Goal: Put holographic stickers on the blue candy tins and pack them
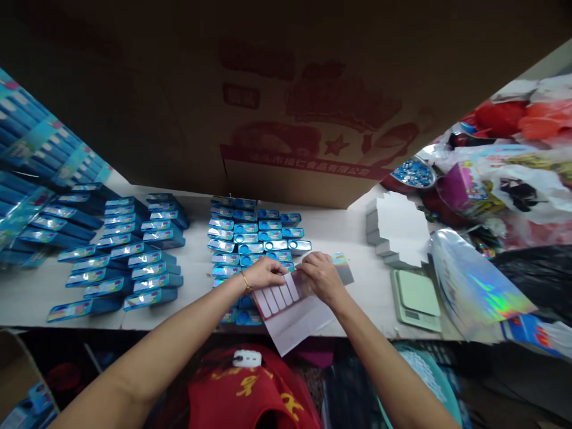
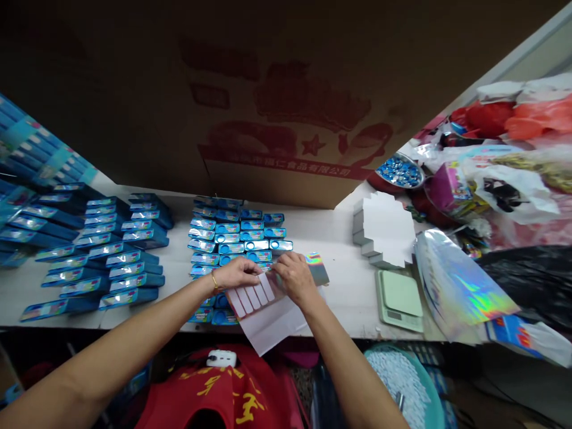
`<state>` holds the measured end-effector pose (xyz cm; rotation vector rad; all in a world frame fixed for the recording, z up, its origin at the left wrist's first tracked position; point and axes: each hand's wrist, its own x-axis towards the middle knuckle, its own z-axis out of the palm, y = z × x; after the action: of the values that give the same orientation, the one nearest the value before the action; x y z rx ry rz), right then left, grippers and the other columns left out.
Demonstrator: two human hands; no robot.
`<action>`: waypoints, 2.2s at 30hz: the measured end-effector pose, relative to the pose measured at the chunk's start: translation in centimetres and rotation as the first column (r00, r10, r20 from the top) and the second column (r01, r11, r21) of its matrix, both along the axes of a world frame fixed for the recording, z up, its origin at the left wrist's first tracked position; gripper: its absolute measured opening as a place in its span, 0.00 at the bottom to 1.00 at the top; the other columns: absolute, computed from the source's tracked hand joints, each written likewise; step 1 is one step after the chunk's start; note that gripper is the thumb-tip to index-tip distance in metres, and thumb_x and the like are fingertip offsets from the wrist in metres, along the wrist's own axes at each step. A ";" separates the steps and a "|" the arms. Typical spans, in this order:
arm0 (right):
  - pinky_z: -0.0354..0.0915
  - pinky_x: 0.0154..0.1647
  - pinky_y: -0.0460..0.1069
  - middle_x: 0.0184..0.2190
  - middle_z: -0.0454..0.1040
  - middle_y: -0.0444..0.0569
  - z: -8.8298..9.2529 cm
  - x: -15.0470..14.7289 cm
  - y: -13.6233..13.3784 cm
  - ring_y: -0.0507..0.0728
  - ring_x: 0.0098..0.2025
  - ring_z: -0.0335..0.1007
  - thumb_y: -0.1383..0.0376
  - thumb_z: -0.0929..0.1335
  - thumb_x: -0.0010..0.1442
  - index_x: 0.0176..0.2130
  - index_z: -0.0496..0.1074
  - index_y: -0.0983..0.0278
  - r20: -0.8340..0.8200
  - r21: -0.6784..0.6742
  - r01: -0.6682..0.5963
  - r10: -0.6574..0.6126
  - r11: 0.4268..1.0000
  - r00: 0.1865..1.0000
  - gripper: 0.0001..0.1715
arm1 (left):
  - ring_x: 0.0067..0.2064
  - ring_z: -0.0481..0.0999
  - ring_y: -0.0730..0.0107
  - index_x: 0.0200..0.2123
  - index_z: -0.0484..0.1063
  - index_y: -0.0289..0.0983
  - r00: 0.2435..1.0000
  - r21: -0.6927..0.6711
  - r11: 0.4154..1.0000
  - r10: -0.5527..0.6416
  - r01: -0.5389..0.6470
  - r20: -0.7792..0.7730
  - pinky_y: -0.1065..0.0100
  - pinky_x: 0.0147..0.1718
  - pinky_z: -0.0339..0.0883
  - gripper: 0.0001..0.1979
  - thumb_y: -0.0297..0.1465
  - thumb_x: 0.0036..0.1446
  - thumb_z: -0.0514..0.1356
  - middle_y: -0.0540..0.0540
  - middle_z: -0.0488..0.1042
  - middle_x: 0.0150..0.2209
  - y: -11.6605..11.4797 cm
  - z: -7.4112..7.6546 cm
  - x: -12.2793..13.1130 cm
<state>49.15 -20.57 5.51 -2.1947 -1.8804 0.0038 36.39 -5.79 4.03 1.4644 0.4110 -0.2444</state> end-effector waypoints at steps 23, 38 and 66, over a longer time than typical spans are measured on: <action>0.59 0.50 0.54 0.49 0.65 0.53 -0.3 -0.3 -0.3 0.58 0.52 0.57 0.70 0.57 0.59 0.53 0.60 0.65 0.079 0.129 -0.078 0.068 0.989 0.995 0.21 | 0.26 0.68 0.76 0.31 0.74 0.32 0.993 -0.094 0.990 0.111 -0.106 0.044 0.74 0.27 0.61 0.12 0.33 0.42 0.60 0.49 0.72 0.26 0.0 1.4 1.1; 0.60 0.43 0.52 0.40 0.69 0.52 3.3 -1.9 -2.3 0.56 0.42 0.63 0.67 0.61 0.57 0.35 0.69 0.64 -0.190 0.179 0.131 -0.096 0.975 0.977 0.08 | 0.29 0.72 0.70 0.33 0.74 0.33 0.994 0.307 0.946 0.087 -0.103 0.064 0.69 0.31 0.65 0.11 0.28 0.46 0.56 0.47 0.75 0.28 1.5 -0.3 1.5; 0.55 0.21 0.45 0.16 0.67 0.42 -4.6 -21.3 4.8 0.50 0.19 0.59 0.56 0.65 0.49 0.22 0.70 0.64 -0.822 -0.364 0.411 -0.496 0.836 0.280 0.15 | 0.24 0.65 0.77 0.30 0.73 0.32 0.487 0.207 0.508 0.861 -0.836 -0.147 0.75 0.24 0.58 0.17 0.40 0.40 0.61 0.51 0.70 0.21 -1.1 -5.3 -21.5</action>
<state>27.88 -15.82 0.95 -1.9861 -0.5925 0.9807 14.91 -6.88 -1.28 1.1608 1.3256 0.4417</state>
